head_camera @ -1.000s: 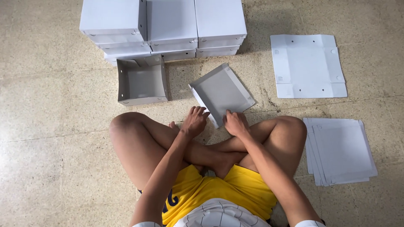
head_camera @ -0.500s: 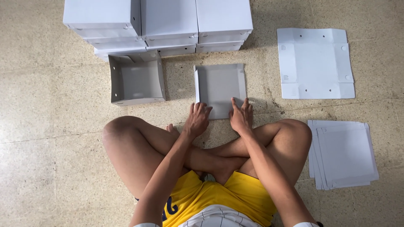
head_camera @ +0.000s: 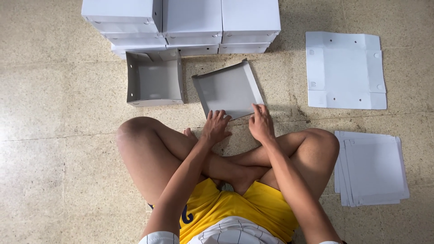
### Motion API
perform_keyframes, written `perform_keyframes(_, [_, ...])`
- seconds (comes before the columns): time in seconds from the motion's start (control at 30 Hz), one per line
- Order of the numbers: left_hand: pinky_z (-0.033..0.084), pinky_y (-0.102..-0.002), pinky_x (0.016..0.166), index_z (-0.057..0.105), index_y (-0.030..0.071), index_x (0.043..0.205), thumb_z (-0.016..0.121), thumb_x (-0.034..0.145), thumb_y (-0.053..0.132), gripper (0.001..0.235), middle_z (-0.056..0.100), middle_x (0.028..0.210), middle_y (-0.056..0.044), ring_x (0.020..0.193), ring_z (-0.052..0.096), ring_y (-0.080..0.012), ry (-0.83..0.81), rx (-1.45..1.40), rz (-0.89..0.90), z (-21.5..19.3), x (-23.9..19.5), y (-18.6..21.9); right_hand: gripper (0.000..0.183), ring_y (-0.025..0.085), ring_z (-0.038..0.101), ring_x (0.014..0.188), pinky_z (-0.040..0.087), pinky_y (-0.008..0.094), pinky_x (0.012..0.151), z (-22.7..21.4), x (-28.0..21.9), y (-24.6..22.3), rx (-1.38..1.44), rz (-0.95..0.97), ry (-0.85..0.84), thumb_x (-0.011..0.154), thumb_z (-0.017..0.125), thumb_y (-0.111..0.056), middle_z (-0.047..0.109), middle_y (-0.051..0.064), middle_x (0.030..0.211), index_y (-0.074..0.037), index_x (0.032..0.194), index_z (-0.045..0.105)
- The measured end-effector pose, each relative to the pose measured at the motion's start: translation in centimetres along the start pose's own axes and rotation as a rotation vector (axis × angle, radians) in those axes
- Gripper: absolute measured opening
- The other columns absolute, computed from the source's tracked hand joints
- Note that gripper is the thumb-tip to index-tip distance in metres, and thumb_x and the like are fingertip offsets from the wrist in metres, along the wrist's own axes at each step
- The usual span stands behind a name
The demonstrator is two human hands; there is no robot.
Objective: The person sits cross-legged on the floor and assembles white cardboard boxes by hand. They fold the flaps of flat-packed box components and interlock the tabs to form the box structure. Completed boxes are stacked nearby while additional flat components are processed one at a time.
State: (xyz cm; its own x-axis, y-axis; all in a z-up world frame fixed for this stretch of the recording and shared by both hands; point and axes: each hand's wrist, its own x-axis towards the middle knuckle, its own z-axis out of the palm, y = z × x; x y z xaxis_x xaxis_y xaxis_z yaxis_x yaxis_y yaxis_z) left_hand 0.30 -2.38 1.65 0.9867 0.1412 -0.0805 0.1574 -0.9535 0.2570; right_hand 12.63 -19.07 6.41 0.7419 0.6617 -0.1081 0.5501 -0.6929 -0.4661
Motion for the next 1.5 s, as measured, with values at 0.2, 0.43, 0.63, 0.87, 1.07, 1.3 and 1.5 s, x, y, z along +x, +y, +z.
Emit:
perform_keyframes(0.2, [0.038, -0.053, 0.109, 0.065, 0.019, 0.124, 0.083, 0.079, 0.028, 0.049, 0.06, 0.117, -0.003, 0.117, 0.059, -0.0259, -0.005, -0.023, 0.003, 1.2, 0.6, -0.8, 0.074, 0.041, 0.044, 0.14, 0.053, 0.051, 0.096, -1.0, 0.5, 0.4, -0.248, 0.043, -0.129, 0.088, 0.06, 0.003, 0.038, 0.026, 0.154, -0.007, 0.157, 0.034])
perform_keyframes(0.43, [0.047, -0.043, 0.097, 0.071, 0.018, 0.114, 0.074, 0.085, 0.009, 0.03, 0.069, 0.112, 0.0, 0.117, 0.063, -0.0223, 0.077, -0.049, 0.014, 3.2, 0.9, -1.6, 0.065, 0.044, 0.057, 0.127, 0.058, 0.057, 0.091, -2.2, 0.3, 3.8, -0.338, 0.023, -0.419, 0.092, 0.057, -0.002, 0.041, 0.019, 0.153, -0.015, 0.154, 0.042])
perform_keyframes(0.63, [0.05, -0.037, 0.087, 0.072, 0.019, 0.107, 0.075, 0.08, 0.007, 0.029, 0.07, 0.105, 0.003, 0.108, 0.064, -0.0184, 0.07, -0.1, -0.012, 3.5, 1.4, -2.1, 0.067, 0.037, 0.058, 0.125, 0.056, 0.053, 0.096, -4.4, -0.8, 4.4, -0.216, -0.011, -0.355, 0.088, 0.074, -0.027, 0.049, 0.012, 0.142, -0.015, 0.149, 0.047])
perform_keyframes(0.87, [0.046, -0.046, 0.105, 0.066, 0.023, 0.126, 0.073, 0.086, 0.023, 0.041, 0.066, 0.128, 0.0, 0.125, 0.057, -0.0227, -0.157, 0.304, 0.081, 2.8, 1.8, -6.8, 0.07, 0.046, 0.056, 0.124, 0.059, 0.06, 0.09, -5.3, -0.6, 2.8, -0.047, 0.131, -0.358, 0.092, 0.069, -0.013, 0.039, 0.02, 0.145, -0.013, 0.154, 0.036])
perform_keyframes(1.07, [0.052, -0.045, 0.09, 0.061, 0.013, 0.12, 0.083, 0.076, 0.017, 0.049, 0.061, 0.114, -0.011, 0.11, 0.063, -0.0315, -0.153, 0.095, 0.08, -3.0, -1.4, -9.0, 0.057, 0.046, 0.062, 0.115, 0.061, 0.055, 0.081, -5.0, 0.8, 3.5, 0.019, 0.097, -0.342, 0.1, 0.058, -0.01, 0.042, 0.022, 0.139, -0.011, 0.153, 0.038])
perform_keyframes(1.3, [0.054, -0.043, 0.082, 0.05, 0.013, 0.127, 0.097, 0.054, 0.036, 0.09, 0.053, 0.114, -0.009, 0.101, 0.066, -0.0297, -0.144, 0.178, -0.016, 0.9, 1.0, -9.0, 0.062, 0.041, 0.065, 0.11, 0.058, 0.052, 0.084, -4.2, 1.1, 4.0, 0.071, 0.066, -0.324, 0.098, 0.062, -0.011, 0.054, 0.017, 0.118, -0.013, 0.154, 0.036])
perform_keyframes(1.5, [0.053, -0.041, 0.08, 0.057, 0.016, 0.121, 0.095, 0.057, 0.033, 0.076, 0.051, 0.111, -0.008, 0.1, 0.064, -0.0285, -0.089, 0.121, 0.008, 1.0, 1.3, -9.3, 0.068, 0.039, 0.064, 0.111, 0.057, 0.049, 0.089, -2.7, 1.7, 6.0, 0.142, 0.107, -0.345, 0.096, 0.066, -0.013, 0.053, 0.017, 0.118, -0.017, 0.156, 0.035])
